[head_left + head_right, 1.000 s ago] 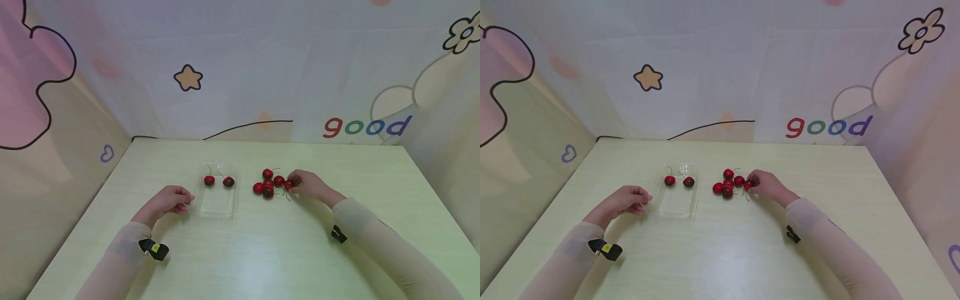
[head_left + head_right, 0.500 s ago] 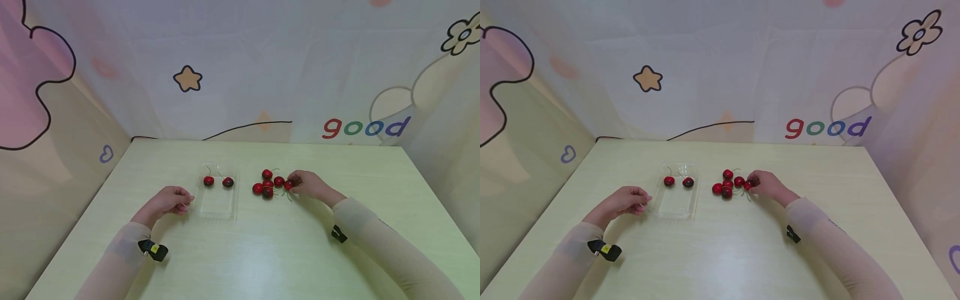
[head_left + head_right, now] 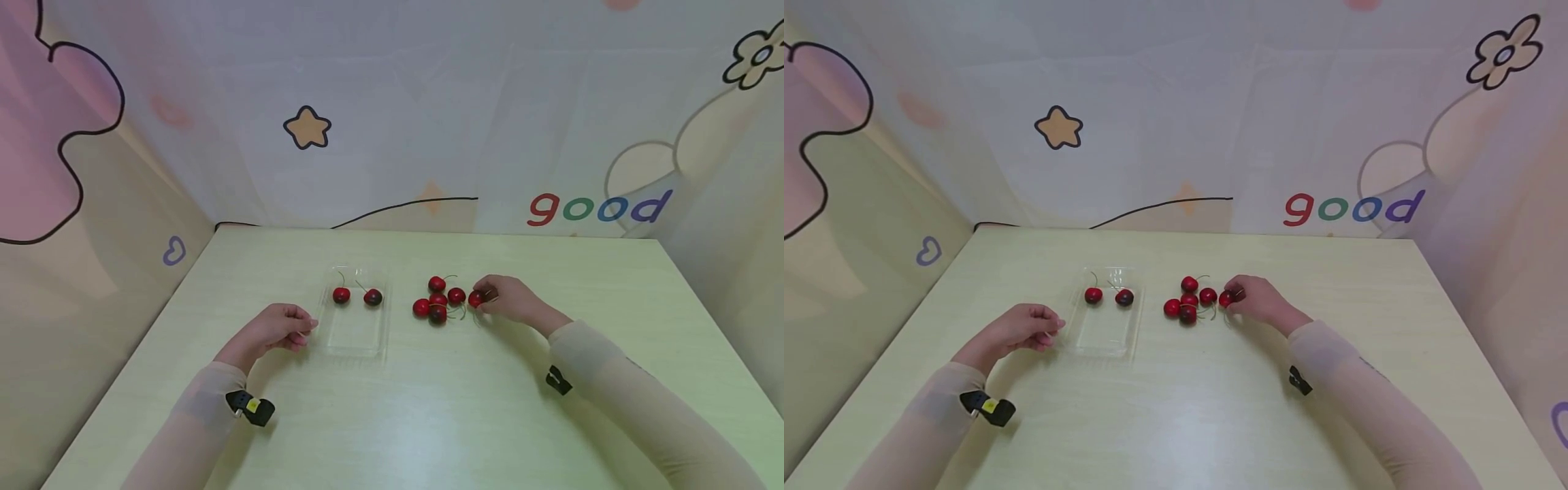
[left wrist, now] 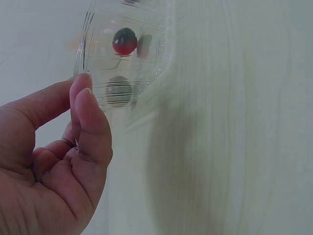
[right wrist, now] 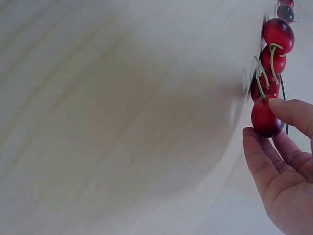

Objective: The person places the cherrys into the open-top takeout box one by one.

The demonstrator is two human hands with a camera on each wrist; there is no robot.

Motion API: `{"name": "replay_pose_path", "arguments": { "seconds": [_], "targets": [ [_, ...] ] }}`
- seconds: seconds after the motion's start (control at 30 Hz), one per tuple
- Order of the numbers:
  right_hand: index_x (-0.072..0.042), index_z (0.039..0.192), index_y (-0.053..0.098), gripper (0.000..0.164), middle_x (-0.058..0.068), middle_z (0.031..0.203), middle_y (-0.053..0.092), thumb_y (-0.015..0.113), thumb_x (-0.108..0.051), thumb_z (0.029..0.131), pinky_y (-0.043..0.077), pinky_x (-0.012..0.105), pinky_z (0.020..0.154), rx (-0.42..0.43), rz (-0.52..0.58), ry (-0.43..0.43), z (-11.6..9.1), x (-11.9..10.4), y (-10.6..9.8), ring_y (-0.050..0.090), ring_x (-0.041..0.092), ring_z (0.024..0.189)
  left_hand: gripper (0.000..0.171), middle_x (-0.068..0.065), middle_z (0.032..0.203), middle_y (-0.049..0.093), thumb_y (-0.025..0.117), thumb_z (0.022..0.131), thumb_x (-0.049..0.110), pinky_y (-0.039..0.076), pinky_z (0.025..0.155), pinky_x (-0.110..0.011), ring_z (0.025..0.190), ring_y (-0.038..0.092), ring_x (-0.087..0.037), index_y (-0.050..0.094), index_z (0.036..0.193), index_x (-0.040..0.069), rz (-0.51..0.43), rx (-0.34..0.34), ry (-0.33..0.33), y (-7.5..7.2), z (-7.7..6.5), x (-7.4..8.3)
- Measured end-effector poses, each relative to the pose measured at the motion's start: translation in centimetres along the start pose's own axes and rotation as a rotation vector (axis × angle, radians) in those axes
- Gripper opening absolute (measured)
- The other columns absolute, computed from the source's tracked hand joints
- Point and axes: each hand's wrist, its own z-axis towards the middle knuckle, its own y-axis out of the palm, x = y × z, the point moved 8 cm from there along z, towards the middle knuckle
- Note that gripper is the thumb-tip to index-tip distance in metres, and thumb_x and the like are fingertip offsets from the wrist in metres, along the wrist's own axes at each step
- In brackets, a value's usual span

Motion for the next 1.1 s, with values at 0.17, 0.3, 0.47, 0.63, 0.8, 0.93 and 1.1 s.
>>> {"name": "replay_pose_path", "arguments": {
  "seconds": [0.17,0.3,0.47,0.63,0.8,0.93,1.1],
  "targets": [
    [0.009,0.131,0.058,0.042,0.027,0.125,0.067,0.069,-0.009,0.094,0.054,0.051,0.104,0.010,-0.007,-0.002,-0.3,-0.2,-0.8,0.064,0.040,0.118,0.020,-0.003,0.086,0.062,0.062,0.103,0.018,0.056,0.066,-0.021,0.069,0.060,-0.011,0.061,0.110,-0.001,0.005,-0.001,0.002,0.0,-0.1,0.1],
    [0.009,0.130,0.057,0.041,0.028,0.125,0.067,0.068,-0.009,0.095,0.054,0.051,0.104,0.023,-0.001,-0.003,-0.4,-0.3,-1.4,0.064,0.042,0.119,0.019,-0.002,0.085,0.061,0.062,0.103,0.018,0.056,0.066,-0.021,0.068,0.060,-0.011,0.061,0.109,0.000,0.002,-0.003,0.004,0.0,-0.1,0.1],
    [0.009,0.131,0.057,0.041,0.029,0.125,0.067,0.068,-0.009,0.095,0.055,0.050,0.102,0.042,-0.003,-0.006,-0.6,-0.4,-2.1,0.064,0.042,0.118,0.019,-0.001,0.084,0.061,0.062,0.103,0.017,0.056,0.065,-0.021,0.068,0.059,-0.010,0.060,0.109,0.000,-0.003,-0.007,0.009,0.0,-0.1,0.2],
    [0.009,0.133,0.056,0.043,0.029,0.126,0.066,0.067,-0.009,0.096,0.055,0.051,0.102,0.067,0.005,-0.020,-0.5,-1.1,-2.9,0.064,0.042,0.119,0.020,-0.002,0.086,0.061,0.062,0.103,0.018,0.056,0.066,-0.020,0.069,0.059,-0.011,0.061,0.110,0.000,0.004,0.000,-0.002,0.0,-0.2,0.1],
    [0.007,0.136,0.055,0.044,0.028,0.130,0.065,0.066,-0.009,0.097,0.054,0.052,0.104,0.077,0.023,-0.022,-0.4,-2.4,-3.9,0.063,0.042,0.122,0.021,-0.004,0.088,0.062,0.063,0.103,0.018,0.056,0.066,-0.021,0.069,0.059,-0.012,0.061,0.111,-0.001,0.009,0.001,-0.003,0.0,-0.1,-0.1],
    [0.006,0.136,0.056,0.044,0.028,0.128,0.066,0.067,-0.010,0.097,0.054,0.052,0.104,0.084,0.024,-0.044,0.0,-4.0,-4.4,0.063,0.042,0.121,0.022,-0.003,0.087,0.061,0.063,0.102,0.019,0.056,0.066,-0.021,0.070,0.059,-0.012,0.061,0.112,0.000,0.009,0.006,-0.004,-0.1,0.1,0.0],
    [0.006,0.136,0.056,0.043,0.027,0.128,0.066,0.066,-0.010,0.098,0.055,0.051,0.103,0.060,0.029,-0.067,0.6,-5.8,-4.0,0.064,0.041,0.121,0.022,-0.002,0.086,0.061,0.064,0.102,0.019,0.056,0.066,-0.021,0.070,0.059,-0.012,0.060,0.112,0.000,0.012,0.010,-0.014,-0.1,0.1,0.0]
  ]
}}
